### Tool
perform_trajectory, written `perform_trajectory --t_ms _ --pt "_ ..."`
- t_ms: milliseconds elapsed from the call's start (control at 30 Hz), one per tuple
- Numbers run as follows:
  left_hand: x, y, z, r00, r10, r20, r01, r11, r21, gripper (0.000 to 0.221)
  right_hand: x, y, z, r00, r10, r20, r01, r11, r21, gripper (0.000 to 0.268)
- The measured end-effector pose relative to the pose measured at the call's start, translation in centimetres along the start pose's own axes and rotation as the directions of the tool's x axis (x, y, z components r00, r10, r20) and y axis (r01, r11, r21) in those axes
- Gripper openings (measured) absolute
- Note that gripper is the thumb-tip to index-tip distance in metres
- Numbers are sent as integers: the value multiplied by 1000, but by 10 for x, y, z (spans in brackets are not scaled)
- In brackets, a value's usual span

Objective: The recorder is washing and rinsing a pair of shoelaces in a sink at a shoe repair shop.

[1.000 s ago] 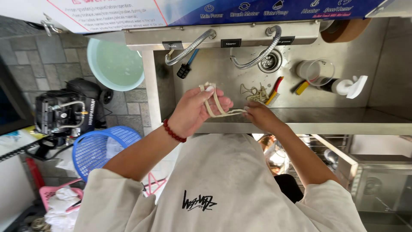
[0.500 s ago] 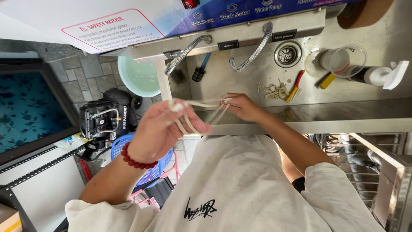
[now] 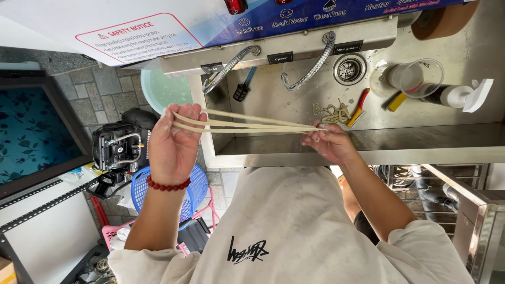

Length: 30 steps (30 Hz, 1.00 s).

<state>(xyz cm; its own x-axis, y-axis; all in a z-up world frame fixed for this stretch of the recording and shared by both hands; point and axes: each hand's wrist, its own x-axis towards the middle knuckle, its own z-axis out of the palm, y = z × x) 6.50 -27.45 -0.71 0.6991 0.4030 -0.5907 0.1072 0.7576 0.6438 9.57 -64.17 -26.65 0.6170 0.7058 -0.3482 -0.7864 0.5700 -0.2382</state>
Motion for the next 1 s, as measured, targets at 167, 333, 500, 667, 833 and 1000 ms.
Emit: perform_trajectory --t_ms 167,333,500,667,833,1000 --pt "47 -53 -34 995 -66 -81 60 995 -77 22 -20 -19 -31 996 62 58 -58 995 -76 18" --pt "144 -152 -87 992 -102 78 117 968 -221 24 -41 -29 -55 976 110 -189 -173 917 -360 21" --pt "208 -189 -16 868 -491 72 481 797 -366 60 -58 -24 -100 887 -43 -460 -349 591 -727 25" --pt "257 -243 -22 890 -304 341 452 699 -554 69 -55 -13 -89 800 -34 -599 -533 419 -735 25" --pt "272 -258 -25 917 -219 334 399 562 -725 60 -39 26 -67 899 8 -437 -358 588 -725 11" --pt "308 -257 -34 935 -341 93 299 623 -723 60 -9 29 4 974 -78 -212 -169 367 -915 25"
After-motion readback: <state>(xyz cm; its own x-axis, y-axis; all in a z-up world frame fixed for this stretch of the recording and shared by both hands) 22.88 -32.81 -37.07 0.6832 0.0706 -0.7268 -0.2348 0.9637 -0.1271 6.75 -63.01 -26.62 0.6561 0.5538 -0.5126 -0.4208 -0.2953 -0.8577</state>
